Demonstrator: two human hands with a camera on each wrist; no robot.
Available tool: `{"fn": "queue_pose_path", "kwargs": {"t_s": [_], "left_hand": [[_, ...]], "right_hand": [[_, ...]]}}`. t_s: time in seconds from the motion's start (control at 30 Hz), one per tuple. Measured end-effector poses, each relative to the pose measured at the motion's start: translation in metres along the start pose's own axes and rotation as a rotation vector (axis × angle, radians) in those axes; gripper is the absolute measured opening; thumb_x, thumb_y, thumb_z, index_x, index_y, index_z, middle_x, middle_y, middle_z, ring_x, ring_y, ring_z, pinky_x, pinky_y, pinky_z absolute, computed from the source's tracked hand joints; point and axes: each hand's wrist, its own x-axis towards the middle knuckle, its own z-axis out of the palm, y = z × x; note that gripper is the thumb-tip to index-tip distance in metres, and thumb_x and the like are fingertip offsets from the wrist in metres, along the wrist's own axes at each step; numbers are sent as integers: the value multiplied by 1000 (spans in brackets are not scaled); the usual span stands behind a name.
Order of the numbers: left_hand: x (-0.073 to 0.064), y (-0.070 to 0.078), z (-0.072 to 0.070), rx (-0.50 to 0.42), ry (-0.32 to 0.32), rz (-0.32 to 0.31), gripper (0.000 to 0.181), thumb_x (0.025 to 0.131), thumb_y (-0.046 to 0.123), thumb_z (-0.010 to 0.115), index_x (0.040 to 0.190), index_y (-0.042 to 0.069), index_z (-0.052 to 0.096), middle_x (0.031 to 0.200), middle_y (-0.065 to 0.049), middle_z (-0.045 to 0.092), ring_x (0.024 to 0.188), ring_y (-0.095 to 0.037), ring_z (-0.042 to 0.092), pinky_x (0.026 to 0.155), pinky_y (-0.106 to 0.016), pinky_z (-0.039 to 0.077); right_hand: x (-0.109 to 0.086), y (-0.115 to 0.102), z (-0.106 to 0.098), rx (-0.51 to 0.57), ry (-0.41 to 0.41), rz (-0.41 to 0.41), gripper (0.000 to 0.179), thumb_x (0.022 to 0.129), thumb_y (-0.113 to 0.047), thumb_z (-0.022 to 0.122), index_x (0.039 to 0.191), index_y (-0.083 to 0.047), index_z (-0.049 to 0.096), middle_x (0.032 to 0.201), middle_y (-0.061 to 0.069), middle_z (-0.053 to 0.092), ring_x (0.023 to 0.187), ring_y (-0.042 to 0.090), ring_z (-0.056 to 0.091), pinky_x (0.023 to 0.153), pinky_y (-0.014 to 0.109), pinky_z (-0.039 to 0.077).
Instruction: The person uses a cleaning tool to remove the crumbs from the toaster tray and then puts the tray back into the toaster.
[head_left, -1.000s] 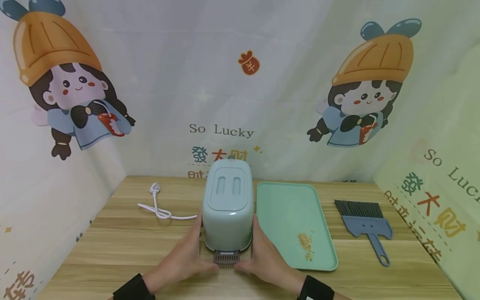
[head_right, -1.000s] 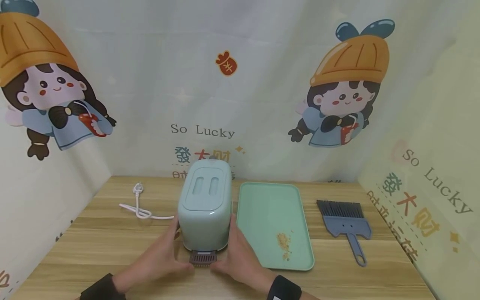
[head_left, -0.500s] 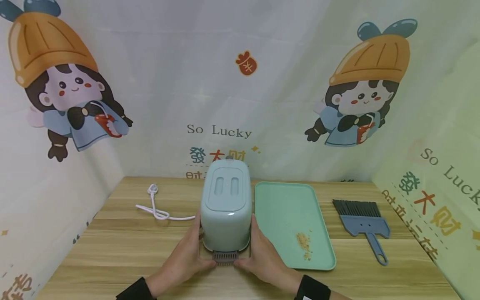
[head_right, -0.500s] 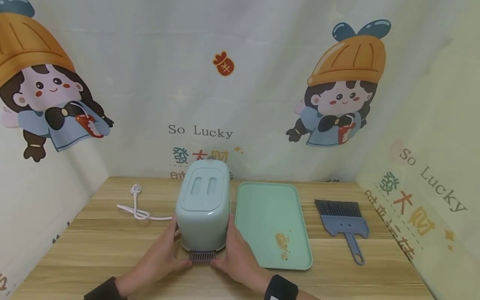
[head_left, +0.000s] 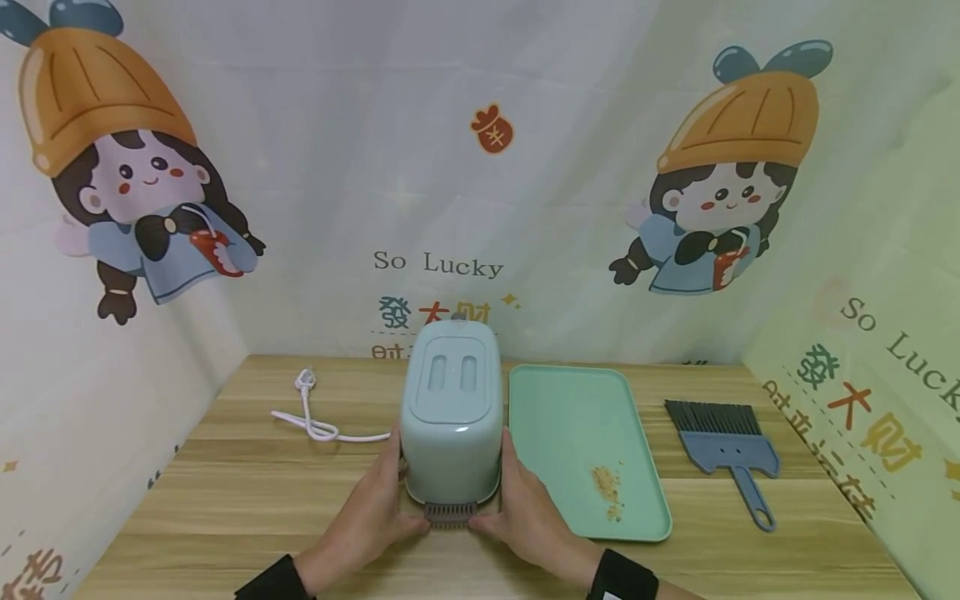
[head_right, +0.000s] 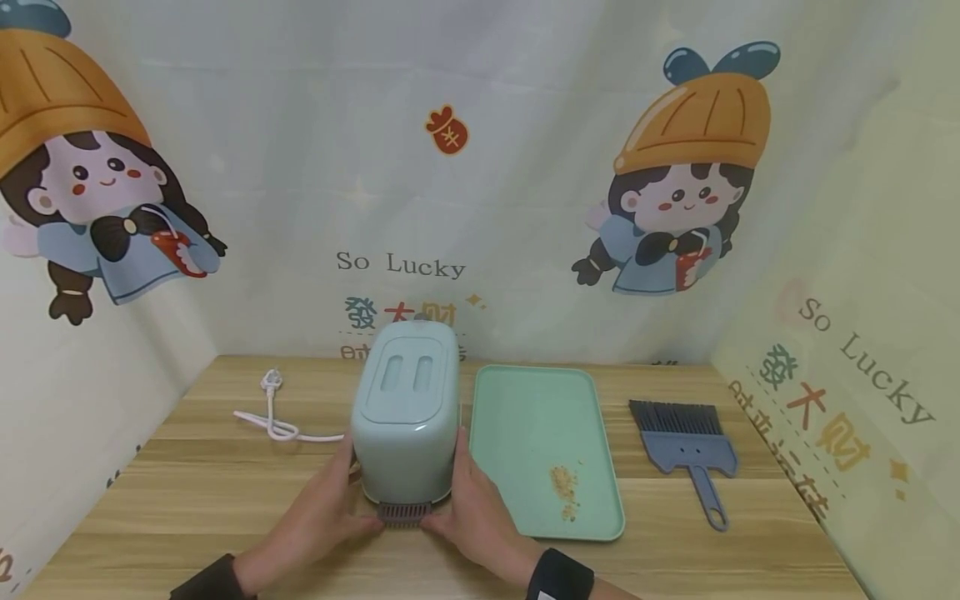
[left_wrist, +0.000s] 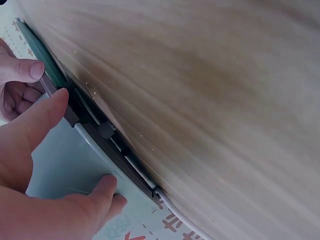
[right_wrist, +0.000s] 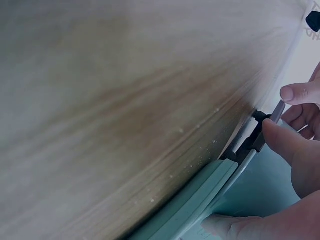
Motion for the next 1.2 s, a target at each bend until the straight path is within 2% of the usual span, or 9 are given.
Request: {"fn": "queue_pose_path", "kwargs": {"t_s": [0.17, 0.33, 0.73, 0.93, 1.2], "left_hand": [[0, 0, 1, 17, -16, -18, 158, 58, -11, 99, 171, 24, -5, 168, -20, 35, 147, -37, 47, 114, -49, 48], [-1, 2, 0, 69, -7, -8, 152, 60, -9, 99, 171, 16, -3, 167, -24, 35, 146, -39, 48, 117, -51, 44], [-2, 4, 4, 118, 53, 22, 146, 59, -12, 98, 169, 8, 6, 158, -28, 46, 136, -41, 57, 111, -51, 51], [-2, 2, 6, 146, 87, 49, 137, 62, -15, 94, 168, 5, 10, 150, -30, 53, 131, -42, 61, 108, -52, 53], [-1, 0, 7, 166, 105, 44, 133, 64, -15, 92, 168, 6, 11, 149, -30, 55, 128, -42, 64, 105, -52, 55]], "right_hand": [[0, 0, 0, -8, 4, -11, 128, 80, -12, 95, 165, 9, 2, 161, 32, 40, 144, 43, 49, 116, 56, 45], [0, 0, 0, 0, 10, -12, 129, 79, -10, 95, 166, 5, 2, 160, 29, 43, 143, 42, 51, 114, 56, 47], [3, -1, 2, -20, 33, 28, 122, 79, -11, 95, 166, 5, 11, 155, 28, 50, 140, 40, 55, 113, 52, 49], [4, -2, 3, -40, 70, 1, 114, 80, -8, 94, 163, 6, 17, 146, 29, 59, 131, 40, 63, 108, 51, 54], [5, -2, 4, -68, 105, -20, 112, 77, -3, 94, 161, 8, 21, 137, 30, 64, 123, 39, 68, 103, 49, 57]]}}
